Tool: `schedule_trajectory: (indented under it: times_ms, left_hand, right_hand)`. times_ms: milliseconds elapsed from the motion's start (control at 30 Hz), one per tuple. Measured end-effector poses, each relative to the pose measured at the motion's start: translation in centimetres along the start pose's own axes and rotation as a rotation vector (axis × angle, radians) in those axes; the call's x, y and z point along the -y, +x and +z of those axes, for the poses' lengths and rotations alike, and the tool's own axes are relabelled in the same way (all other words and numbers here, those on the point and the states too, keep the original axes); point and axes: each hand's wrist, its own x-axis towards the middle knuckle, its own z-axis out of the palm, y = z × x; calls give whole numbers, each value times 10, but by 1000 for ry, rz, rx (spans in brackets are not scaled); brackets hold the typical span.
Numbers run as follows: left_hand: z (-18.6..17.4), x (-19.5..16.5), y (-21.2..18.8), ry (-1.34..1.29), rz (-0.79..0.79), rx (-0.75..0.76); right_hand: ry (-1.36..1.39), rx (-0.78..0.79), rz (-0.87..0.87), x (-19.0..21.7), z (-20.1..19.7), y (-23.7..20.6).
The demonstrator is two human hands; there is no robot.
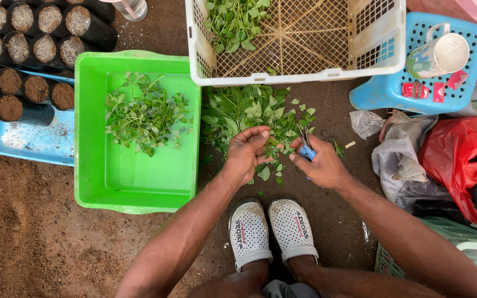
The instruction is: The person sits on the ground and uses pruning shears to trim small green plant stems, cutting off unwanted parts and placing trimmed pieces into a green water-filled tub. The person repeatedly picks stems from a white basket, trims them, and drops the cuttings on the floor.
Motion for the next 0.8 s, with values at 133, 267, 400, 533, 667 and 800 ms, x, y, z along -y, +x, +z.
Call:
schedule_trajectory:
  times_ms: [133, 267, 400, 533, 667, 800]
  left_hand:
    - [-8, 4, 4, -68, 13, -53]
    - [-10, 7, 2, -89, -12, -86]
    - [-9, 10, 3, -101, 0, -89]
    - [-10, 6, -2, -102, 2, -89]
    - [-12, -8, -12, -123, 34, -85]
    - [-28, -35, -22, -151, 233, -52]
  right_hand:
    - [-115, -34, 57, 3, 11, -5]
    - [-227, 32, 139, 11, 20, -6]
    - [-236, 11, 52, 18, 27, -4]
    - [-211, 13, 76, 21, 30, -1]
    - [-143, 18, 163, 14, 30, 1]
    - [-244, -78, 223, -13, 19, 5]
